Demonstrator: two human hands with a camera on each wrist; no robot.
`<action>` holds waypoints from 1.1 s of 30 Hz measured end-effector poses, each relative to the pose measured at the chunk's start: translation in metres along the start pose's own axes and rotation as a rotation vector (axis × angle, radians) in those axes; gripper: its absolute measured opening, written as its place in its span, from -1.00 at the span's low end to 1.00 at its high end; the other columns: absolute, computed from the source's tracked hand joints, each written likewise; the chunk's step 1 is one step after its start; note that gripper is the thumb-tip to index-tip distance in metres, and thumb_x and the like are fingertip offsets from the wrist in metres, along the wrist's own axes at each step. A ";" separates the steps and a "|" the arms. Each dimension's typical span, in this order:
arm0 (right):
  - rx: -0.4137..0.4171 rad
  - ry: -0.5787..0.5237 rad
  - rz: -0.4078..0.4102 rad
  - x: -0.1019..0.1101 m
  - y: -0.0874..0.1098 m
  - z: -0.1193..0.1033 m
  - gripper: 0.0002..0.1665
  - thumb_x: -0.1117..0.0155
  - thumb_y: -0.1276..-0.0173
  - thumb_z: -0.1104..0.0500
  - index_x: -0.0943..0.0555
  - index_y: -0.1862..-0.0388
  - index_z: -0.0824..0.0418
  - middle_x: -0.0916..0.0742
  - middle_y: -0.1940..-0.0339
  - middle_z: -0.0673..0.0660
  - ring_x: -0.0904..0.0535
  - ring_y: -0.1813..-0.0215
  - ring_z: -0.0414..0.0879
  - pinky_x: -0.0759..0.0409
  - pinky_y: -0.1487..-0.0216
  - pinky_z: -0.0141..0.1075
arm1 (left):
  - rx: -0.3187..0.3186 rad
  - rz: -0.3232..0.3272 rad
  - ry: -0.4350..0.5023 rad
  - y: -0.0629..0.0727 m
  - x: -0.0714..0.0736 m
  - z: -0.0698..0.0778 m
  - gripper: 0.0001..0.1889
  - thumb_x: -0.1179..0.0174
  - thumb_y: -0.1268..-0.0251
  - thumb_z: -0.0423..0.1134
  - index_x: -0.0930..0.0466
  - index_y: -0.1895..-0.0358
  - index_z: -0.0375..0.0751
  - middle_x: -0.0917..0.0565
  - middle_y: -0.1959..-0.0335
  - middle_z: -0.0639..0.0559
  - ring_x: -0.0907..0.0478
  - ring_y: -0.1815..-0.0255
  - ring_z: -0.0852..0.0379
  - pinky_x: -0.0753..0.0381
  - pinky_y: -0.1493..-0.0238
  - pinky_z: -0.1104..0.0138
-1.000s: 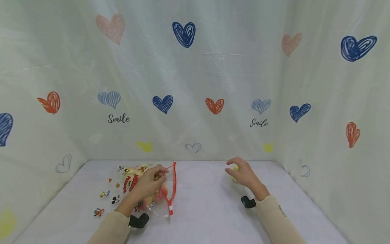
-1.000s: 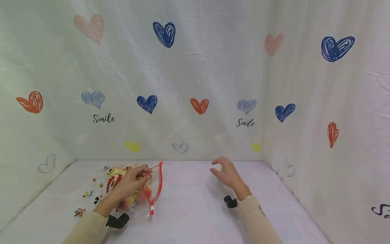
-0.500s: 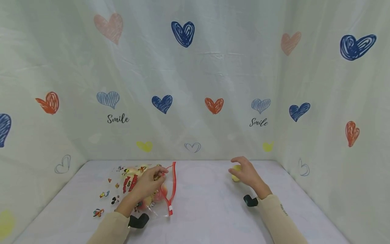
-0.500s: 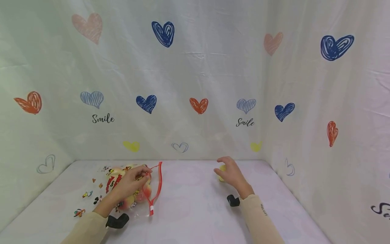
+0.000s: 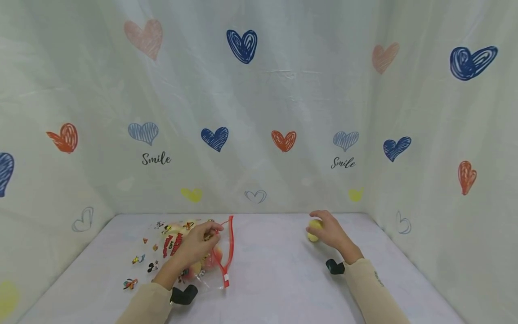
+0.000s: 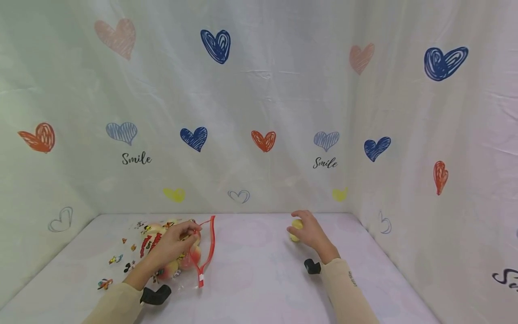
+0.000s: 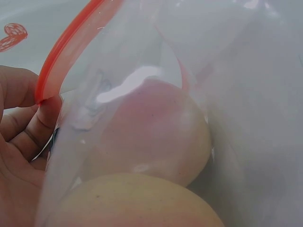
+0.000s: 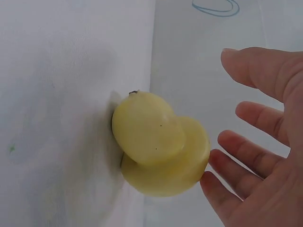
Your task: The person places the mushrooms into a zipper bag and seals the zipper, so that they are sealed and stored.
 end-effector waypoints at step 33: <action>-0.055 0.050 -0.062 -0.011 0.001 0.022 -0.30 -0.42 -0.15 0.16 -0.41 -0.26 0.28 -0.39 -0.27 0.31 -0.37 -0.19 0.16 -0.32 -0.17 0.07 | -0.032 -0.007 0.001 0.000 0.000 0.000 -0.82 -0.18 -0.30 -0.31 -0.60 0.08 -0.02 -0.54 0.37 0.11 -0.45 0.32 0.13 -0.46 0.37 0.35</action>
Point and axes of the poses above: each hand's wrist, its own y-axis away from the middle knuckle, its own x-axis out of the back of the hand, z = x × y, the point moved 4 cm from there along -y, towards the middle knuckle
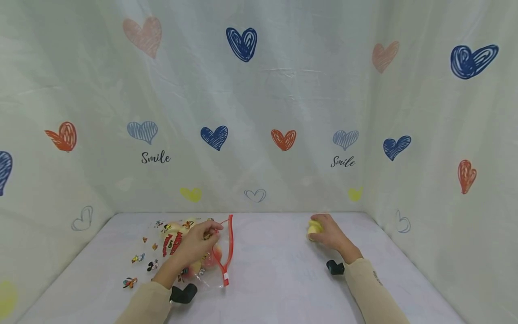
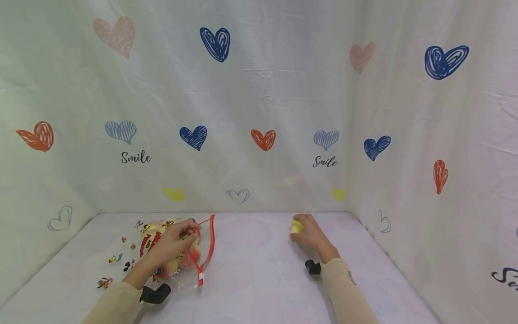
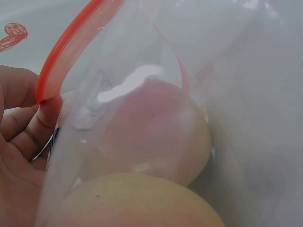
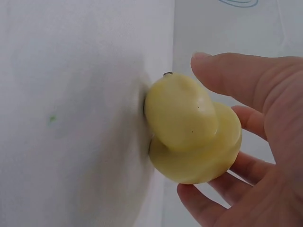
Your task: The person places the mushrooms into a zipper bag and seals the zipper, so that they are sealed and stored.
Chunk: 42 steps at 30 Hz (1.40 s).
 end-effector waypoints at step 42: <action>-0.025 0.030 0.015 -0.001 0.001 0.002 -0.27 -0.45 -0.14 0.14 -0.40 -0.28 0.24 -0.45 -0.20 0.30 -0.42 -0.07 0.12 -0.35 -0.10 0.07 | 0.000 0.006 0.014 -0.001 -0.001 -0.002 -0.82 -0.18 -0.29 -0.33 -0.60 0.08 -0.03 -0.53 0.39 0.10 -0.45 0.34 0.12 -0.47 0.39 0.35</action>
Point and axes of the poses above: each hand's wrist, its own y-axis away from the middle knuckle, its own x-axis out of the back of the hand, z = x × y, the point moved 4 cm from there along -y, towards the middle knuckle
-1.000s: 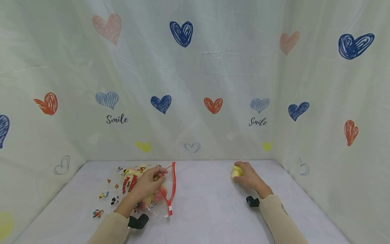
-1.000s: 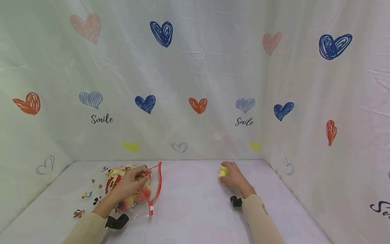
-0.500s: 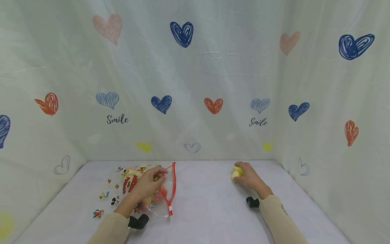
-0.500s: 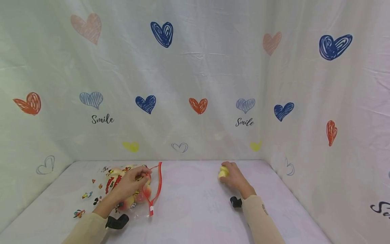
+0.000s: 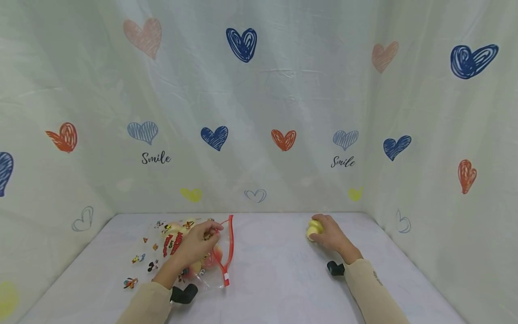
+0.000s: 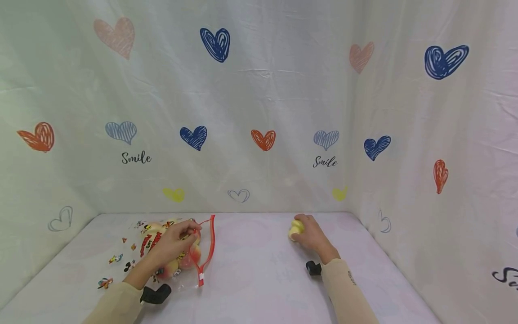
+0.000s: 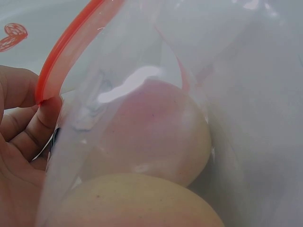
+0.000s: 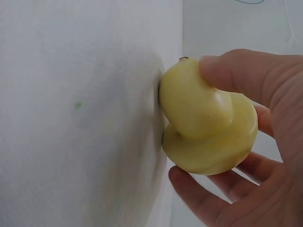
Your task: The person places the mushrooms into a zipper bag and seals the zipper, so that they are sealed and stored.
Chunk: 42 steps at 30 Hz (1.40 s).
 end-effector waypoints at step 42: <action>0.057 -0.035 -0.033 -0.008 0.001 -0.017 -0.24 -0.46 -0.09 0.16 -0.39 -0.27 0.18 -0.46 -0.21 0.22 -0.40 -0.06 0.07 -0.37 -0.08 0.02 | 0.009 0.002 -0.008 0.002 0.001 0.003 -0.83 -0.18 -0.29 -0.30 -0.61 0.09 0.00 -0.54 0.39 0.12 -0.45 0.31 0.13 -0.46 0.31 0.33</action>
Point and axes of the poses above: each hand's wrist, its own y-axis away from the middle knuckle, its own x-axis out of the back of the hand, z = x × y, the point moved 4 cm from there along -y, towards the middle knuckle
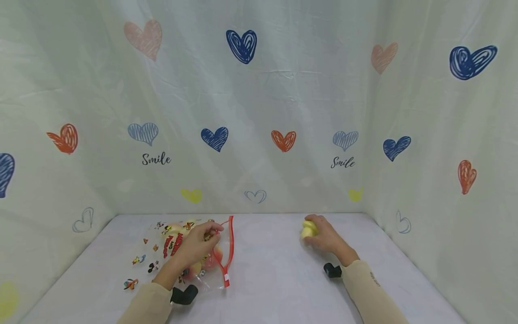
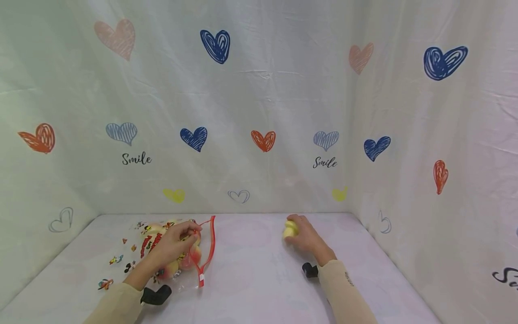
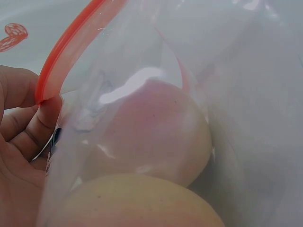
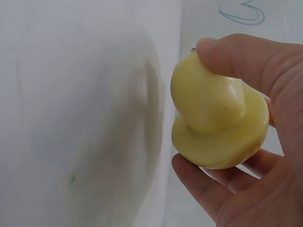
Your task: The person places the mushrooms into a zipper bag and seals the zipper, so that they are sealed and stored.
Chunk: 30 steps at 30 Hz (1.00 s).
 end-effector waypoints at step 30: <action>0.251 -0.019 -0.020 -0.024 0.006 -0.051 -0.31 -0.47 -0.07 0.19 -0.44 -0.21 0.15 -0.49 -0.16 0.09 -0.42 -0.10 -0.04 -0.37 -0.15 -0.04 | 0.012 -0.011 -0.006 -0.001 0.000 0.000 -0.82 -0.18 -0.30 -0.27 -0.60 0.07 0.01 -0.52 0.38 0.12 -0.44 0.28 0.11 -0.47 0.31 0.32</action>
Point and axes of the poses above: each hand's wrist, its own y-axis away from the middle knuckle, its own x-axis out of the back of the hand, z = x × y, the point moved 4 cm from there along -y, towards the middle knuckle
